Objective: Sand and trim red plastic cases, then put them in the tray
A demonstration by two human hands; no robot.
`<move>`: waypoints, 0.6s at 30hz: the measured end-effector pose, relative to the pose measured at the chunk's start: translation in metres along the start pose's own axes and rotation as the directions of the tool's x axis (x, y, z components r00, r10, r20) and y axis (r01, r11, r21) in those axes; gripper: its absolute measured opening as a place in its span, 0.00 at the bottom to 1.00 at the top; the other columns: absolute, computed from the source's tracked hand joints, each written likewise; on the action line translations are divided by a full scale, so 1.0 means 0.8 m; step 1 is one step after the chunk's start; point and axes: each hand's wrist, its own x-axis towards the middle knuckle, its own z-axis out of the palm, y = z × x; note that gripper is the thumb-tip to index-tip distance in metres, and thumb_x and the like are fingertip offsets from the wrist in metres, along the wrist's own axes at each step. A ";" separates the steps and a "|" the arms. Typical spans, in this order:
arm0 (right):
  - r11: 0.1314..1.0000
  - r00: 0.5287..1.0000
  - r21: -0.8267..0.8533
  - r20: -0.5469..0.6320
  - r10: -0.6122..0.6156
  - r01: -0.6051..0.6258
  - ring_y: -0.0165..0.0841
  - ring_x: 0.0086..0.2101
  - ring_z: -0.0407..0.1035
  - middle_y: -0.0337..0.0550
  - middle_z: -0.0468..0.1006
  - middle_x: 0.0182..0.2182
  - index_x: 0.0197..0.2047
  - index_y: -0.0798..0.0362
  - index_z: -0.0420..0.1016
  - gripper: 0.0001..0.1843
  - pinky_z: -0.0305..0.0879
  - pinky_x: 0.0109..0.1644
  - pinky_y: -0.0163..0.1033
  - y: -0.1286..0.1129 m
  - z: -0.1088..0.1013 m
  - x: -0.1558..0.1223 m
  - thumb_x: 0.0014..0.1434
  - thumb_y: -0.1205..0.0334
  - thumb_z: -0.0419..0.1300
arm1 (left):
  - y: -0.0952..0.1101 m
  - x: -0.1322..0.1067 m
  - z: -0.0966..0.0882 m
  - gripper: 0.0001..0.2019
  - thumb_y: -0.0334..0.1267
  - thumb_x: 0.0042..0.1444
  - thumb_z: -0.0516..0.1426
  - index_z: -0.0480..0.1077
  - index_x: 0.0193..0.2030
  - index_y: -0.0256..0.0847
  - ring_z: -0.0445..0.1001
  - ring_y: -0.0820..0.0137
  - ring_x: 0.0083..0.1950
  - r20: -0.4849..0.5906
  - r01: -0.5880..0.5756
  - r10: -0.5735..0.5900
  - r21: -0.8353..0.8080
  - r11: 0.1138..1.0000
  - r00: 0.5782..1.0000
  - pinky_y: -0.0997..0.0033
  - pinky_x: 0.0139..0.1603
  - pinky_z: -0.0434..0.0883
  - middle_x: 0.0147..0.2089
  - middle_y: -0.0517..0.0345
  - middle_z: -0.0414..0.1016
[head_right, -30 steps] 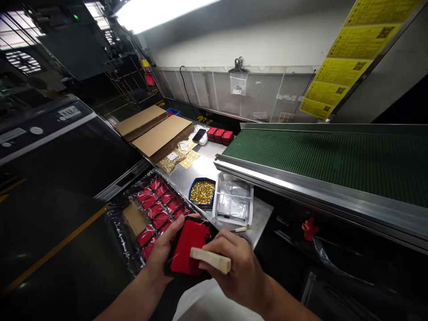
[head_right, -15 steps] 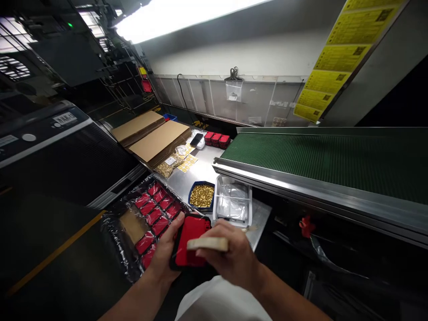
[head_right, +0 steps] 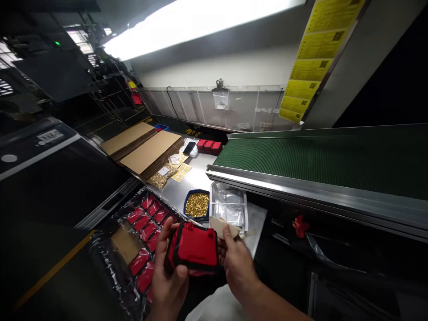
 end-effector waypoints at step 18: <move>0.914 0.947 -0.290 0.229 -0.224 0.285 0.30 0.20 0.69 0.39 0.78 0.20 0.48 0.53 0.73 0.25 0.66 0.25 0.33 -0.033 0.022 0.012 0.59 0.41 0.58 | -0.008 0.039 -0.020 0.32 0.60 0.58 0.54 0.65 0.60 0.38 0.68 0.50 0.60 0.592 0.577 -0.509 0.088 0.812 0.625 0.53 0.60 0.65 0.57 0.41 0.71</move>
